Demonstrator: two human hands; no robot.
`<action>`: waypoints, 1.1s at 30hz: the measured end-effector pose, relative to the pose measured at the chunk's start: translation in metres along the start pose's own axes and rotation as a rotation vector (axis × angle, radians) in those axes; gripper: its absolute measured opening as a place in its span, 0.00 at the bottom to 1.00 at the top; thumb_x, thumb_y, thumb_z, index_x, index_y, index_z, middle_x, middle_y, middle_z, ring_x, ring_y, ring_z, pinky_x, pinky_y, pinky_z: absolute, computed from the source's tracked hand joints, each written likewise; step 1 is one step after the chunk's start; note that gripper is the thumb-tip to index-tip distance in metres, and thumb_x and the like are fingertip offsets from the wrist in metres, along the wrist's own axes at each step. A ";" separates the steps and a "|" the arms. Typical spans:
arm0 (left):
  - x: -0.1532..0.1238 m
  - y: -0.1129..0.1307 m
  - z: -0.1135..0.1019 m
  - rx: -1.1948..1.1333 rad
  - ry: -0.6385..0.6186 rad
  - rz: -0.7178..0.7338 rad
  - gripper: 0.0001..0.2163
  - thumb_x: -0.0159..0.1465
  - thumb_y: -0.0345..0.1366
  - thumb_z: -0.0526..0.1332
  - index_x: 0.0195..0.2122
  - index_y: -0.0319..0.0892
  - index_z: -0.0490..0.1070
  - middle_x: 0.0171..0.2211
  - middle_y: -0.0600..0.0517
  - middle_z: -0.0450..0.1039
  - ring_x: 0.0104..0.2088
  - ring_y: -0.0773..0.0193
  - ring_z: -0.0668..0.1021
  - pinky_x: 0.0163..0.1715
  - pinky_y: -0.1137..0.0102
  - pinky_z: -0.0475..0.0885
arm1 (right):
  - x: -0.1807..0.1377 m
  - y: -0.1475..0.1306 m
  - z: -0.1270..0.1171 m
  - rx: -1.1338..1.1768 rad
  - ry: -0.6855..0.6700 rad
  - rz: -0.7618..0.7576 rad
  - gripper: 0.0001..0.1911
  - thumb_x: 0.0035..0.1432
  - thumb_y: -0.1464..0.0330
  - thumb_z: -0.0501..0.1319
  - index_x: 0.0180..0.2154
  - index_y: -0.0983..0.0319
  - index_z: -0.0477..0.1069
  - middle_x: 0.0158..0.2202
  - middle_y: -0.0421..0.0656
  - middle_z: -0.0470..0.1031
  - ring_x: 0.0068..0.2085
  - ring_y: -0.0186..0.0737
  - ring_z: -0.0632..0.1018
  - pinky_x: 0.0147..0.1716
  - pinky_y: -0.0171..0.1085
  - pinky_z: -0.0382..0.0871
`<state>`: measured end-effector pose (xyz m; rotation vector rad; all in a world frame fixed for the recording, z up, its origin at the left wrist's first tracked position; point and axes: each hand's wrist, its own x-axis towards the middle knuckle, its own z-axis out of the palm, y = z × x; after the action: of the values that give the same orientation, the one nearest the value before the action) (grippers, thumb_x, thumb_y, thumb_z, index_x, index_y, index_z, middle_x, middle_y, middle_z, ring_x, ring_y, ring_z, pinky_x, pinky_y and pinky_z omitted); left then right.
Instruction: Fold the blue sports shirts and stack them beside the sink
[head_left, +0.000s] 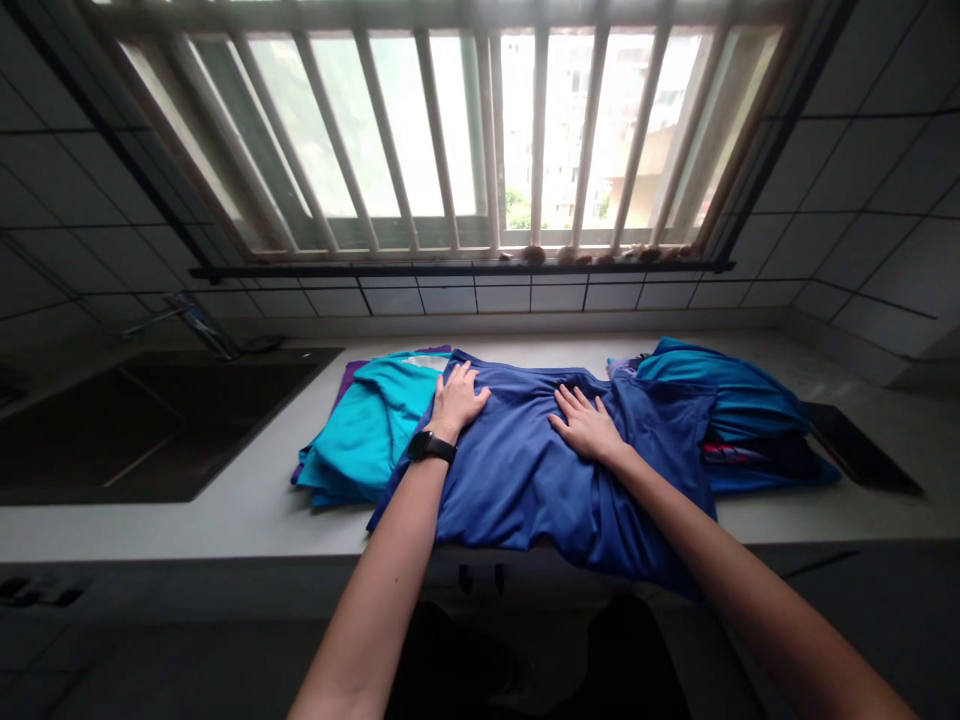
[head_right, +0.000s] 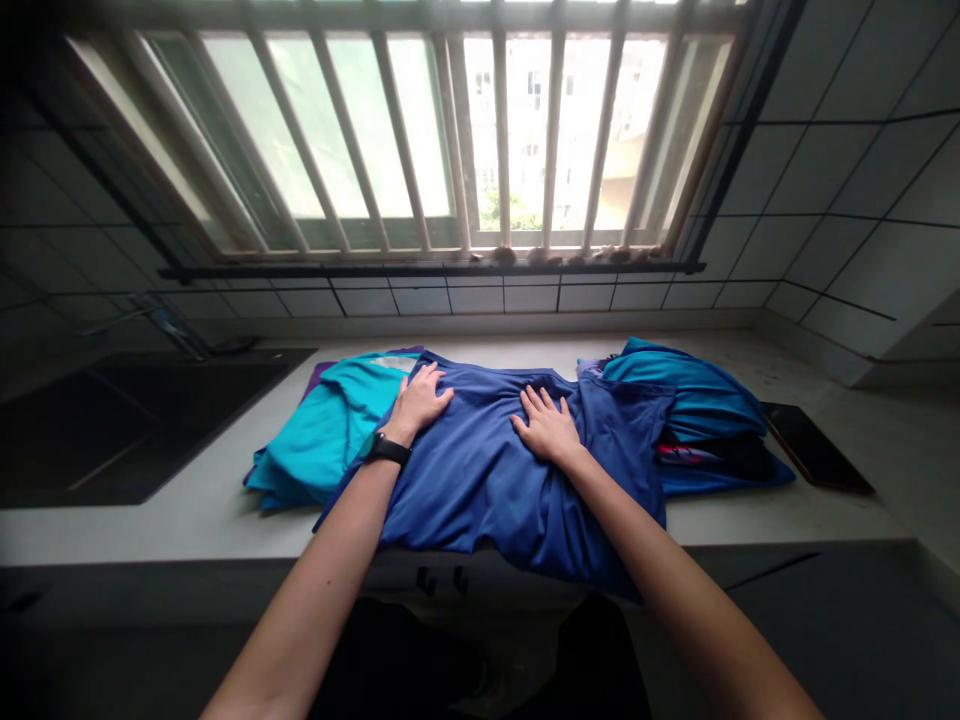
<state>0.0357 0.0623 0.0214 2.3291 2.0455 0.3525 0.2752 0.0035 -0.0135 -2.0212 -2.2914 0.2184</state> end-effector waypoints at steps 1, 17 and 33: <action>-0.006 0.001 -0.005 -0.001 0.004 0.038 0.23 0.72 0.41 0.53 0.65 0.40 0.69 0.71 0.42 0.64 0.70 0.52 0.68 0.70 0.59 0.61 | 0.000 -0.001 -0.001 0.001 0.003 0.016 0.37 0.74 0.52 0.41 0.76 0.61 0.47 0.78 0.44 0.41 0.78 0.49 0.47 0.74 0.58 0.41; -0.185 -0.037 -0.054 0.138 -0.127 -0.410 0.22 0.69 0.49 0.61 0.54 0.35 0.72 0.48 0.34 0.80 0.49 0.43 0.83 0.43 0.61 0.77 | -0.016 -0.017 -0.004 -0.009 -0.015 0.164 0.39 0.74 0.52 0.40 0.76 0.68 0.45 0.78 0.53 0.41 0.77 0.58 0.47 0.72 0.63 0.44; -0.034 -0.046 -0.103 0.088 0.196 -0.071 0.17 0.72 0.28 0.50 0.56 0.37 0.73 0.56 0.37 0.75 0.53 0.46 0.80 0.54 0.55 0.75 | -0.095 -0.054 -0.032 -0.025 -0.016 0.131 0.39 0.72 0.49 0.46 0.63 0.75 0.69 0.65 0.68 0.67 0.64 0.66 0.70 0.58 0.55 0.70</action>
<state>-0.0316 0.0216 0.1093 2.3491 2.2685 0.5179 0.2396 -0.0955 0.0298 -2.1920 -2.1831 0.2157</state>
